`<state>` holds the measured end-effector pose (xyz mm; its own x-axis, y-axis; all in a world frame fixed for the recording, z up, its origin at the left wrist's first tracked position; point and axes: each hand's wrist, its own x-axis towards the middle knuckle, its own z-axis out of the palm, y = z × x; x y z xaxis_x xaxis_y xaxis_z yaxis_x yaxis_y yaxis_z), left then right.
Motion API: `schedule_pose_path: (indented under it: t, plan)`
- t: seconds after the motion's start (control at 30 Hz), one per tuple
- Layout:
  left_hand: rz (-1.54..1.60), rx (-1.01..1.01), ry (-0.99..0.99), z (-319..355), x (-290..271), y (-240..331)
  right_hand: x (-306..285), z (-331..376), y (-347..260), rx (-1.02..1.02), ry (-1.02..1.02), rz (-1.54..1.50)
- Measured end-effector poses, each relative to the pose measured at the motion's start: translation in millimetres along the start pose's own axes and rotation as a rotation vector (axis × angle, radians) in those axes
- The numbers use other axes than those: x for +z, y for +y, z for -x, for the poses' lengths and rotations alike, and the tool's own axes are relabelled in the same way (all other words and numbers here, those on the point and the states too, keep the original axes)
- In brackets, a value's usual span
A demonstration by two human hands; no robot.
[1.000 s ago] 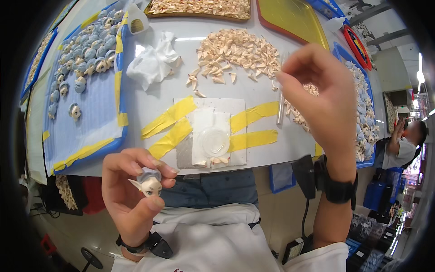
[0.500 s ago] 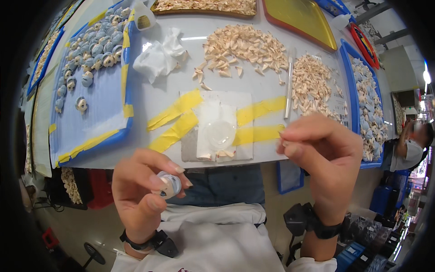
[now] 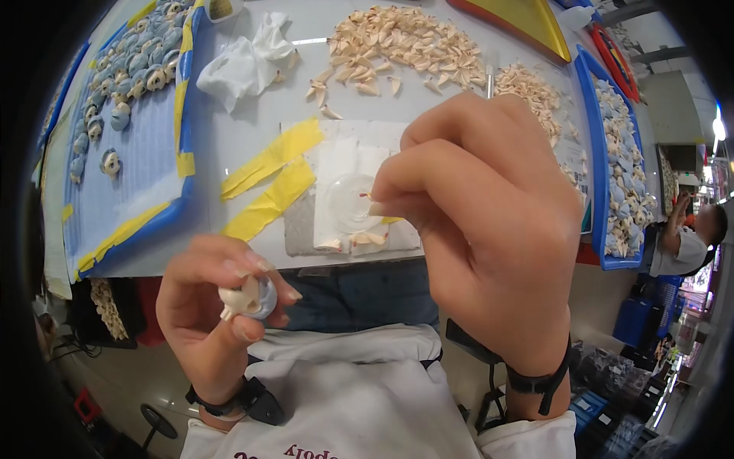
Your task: The person assembles small decorative figures by hand, picking up small white petal-like pieces from a tray and attaching them to the heads of blue and white figurines. The person repeatedly picks up a figurine, applies a piece, and places the finished item into a blue tray.
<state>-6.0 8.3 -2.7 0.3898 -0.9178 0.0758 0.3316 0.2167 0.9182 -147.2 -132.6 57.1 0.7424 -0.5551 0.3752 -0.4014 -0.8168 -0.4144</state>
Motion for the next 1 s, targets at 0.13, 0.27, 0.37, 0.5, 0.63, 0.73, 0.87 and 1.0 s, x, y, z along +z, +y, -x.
schedule_pose_path:
  t: [0.13, 0.27, 0.37, 0.5, 0.63, 0.73, 0.87, 1.0]
  plan:
    - [-0.046, 0.015, 0.044, -1, -1, -4, 3, 1, -1, 0.014, -0.003, 0.011]
    - [-0.060, 0.040, 0.029, -4, -1, -6, 6, 4, -6, 0.019, 0.044, 0.046]
    - [-0.043, 0.034, 0.016, -5, 0, -7, 7, 4, -5, -0.045, 0.061, 0.114]
    - [-0.022, 0.039, 0.004, -6, 4, -9, 7, 3, -3, -0.160, 0.043, 0.176]
    - [-0.011, 0.052, -0.007, -6, 5, -7, 5, 4, -7, -0.123, 0.023, 0.177]
    - [0.078, 0.000, 0.068, -4, 11, -6, 7, 7, -10, -0.057, 0.028, 0.106]
    - [0.138, 0.006, 0.061, -4, 14, -8, 11, 10, -9, -0.005, 0.071, -0.075]
    - [0.061, -0.039, 0.085, -4, 19, -1, 10, 26, -29, 0.282, 0.098, -0.623]
